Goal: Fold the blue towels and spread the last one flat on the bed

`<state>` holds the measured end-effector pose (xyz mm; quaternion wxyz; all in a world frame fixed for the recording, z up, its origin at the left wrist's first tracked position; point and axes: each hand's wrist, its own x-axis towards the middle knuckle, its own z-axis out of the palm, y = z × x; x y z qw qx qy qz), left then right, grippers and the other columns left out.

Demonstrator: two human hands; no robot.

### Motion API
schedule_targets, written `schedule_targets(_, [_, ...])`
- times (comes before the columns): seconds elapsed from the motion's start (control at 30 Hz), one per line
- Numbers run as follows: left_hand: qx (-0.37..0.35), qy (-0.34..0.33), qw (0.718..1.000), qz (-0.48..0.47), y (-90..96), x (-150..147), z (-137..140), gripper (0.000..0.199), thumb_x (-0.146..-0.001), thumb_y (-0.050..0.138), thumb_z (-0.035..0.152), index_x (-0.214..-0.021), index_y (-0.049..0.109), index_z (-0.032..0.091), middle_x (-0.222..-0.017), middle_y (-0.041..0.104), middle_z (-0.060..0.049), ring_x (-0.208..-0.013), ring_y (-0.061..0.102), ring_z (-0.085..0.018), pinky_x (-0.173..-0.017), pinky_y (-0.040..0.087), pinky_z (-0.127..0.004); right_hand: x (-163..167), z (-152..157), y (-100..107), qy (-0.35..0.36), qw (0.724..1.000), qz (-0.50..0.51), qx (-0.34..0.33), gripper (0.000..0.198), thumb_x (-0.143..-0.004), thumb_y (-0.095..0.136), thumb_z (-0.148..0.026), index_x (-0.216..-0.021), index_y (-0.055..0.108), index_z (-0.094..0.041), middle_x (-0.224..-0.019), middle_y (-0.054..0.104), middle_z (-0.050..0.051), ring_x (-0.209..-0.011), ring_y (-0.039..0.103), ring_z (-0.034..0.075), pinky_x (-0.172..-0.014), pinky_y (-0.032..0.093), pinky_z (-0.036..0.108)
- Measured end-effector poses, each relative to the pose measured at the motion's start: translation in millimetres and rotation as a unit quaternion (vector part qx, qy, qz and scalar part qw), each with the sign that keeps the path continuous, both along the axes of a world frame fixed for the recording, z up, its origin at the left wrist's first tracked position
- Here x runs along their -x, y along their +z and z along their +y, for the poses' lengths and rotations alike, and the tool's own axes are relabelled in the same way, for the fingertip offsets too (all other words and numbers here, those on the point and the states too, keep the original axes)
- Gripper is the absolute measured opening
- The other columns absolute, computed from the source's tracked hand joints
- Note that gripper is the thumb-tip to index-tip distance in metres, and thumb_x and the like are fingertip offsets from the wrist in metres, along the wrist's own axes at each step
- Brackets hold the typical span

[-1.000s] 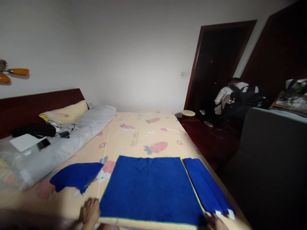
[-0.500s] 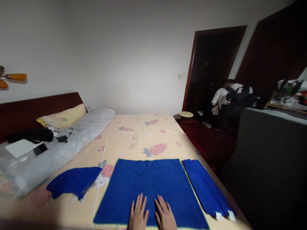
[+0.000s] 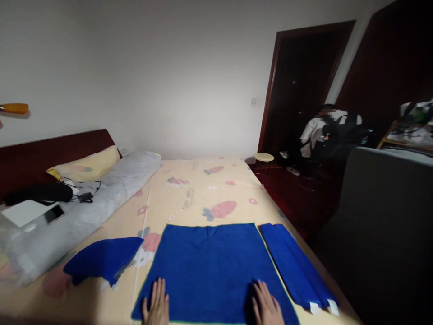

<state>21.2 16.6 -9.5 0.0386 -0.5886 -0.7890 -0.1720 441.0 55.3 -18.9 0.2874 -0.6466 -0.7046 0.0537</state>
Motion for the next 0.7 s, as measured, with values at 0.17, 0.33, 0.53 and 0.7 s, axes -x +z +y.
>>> schedule_targets(0.17, [0.086, -0.199, 0.976, 0.014, 10.2, -118.9, 51.9, 0.061, -0.091, 0.026, 0.019, -0.147, 0.004, 0.031, -0.157, 0.021, 0.002, -0.145, 0.025, -0.020, -0.118, 0.029, -0.044, 106.4, 36.2, 33.7, 0.207, 0.977, 0.016, 0.055, 0.053, -0.092, 0.035, -0.029, -0.145, 0.033, -0.036, -0.152, 0.036, 0.001, -0.139, 0.036, 0.023, -0.110, 0.040, 0.045])
schedule_targets(0.33, [0.117, -0.258, 0.959, 0.001, 21.0, -134.5, 91.5, 0.056, -0.094, 0.026, 0.025, -0.147, 0.009, 0.034, -0.157, 0.022, 0.003, -0.145, 0.027, -0.020, -0.117, 0.030, -0.047, 101.8, 70.6, 35.5, 0.253, 0.963, -0.009, 0.097, 0.054, -0.093, 0.039, -0.043, -0.145, 0.029, -0.037, -0.153, 0.033, 0.003, -0.140, 0.034, 0.025, -0.113, 0.035, 0.048])
schedule_targets(0.53, [0.164, 0.012, 0.983, 0.078, 31.0, 8.7, 85.2, 0.056, -0.094, 0.026, 0.042, -0.148, 0.023, 0.028, -0.158, 0.023, -0.001, -0.146, 0.022, -0.022, -0.118, 0.022, -0.050, -22.2, 76.3, 4.5, 0.016, 0.997, -0.062, 0.039, 0.060, -0.088, 0.042, -0.057, -0.142, 0.040, -0.031, -0.150, 0.039, 0.005, -0.138, 0.038, 0.029, -0.110, 0.039, 0.053])
schedule_targets(0.7, [0.117, 0.076, 0.986, 0.095, 19.7, 42.1, 79.1, 0.057, -0.093, 0.025, 0.031, -0.148, 0.010, 0.036, -0.156, 0.028, 0.005, -0.147, 0.018, -0.019, -0.119, 0.016, -0.051, -31.9, 73.2, -14.3, -0.015, 0.997, -0.080, 0.003, 0.056, -0.089, 0.042, -0.052, -0.141, 0.038, -0.033, -0.148, 0.040, 0.005, -0.134, 0.042, 0.031, -0.103, 0.046, 0.055])
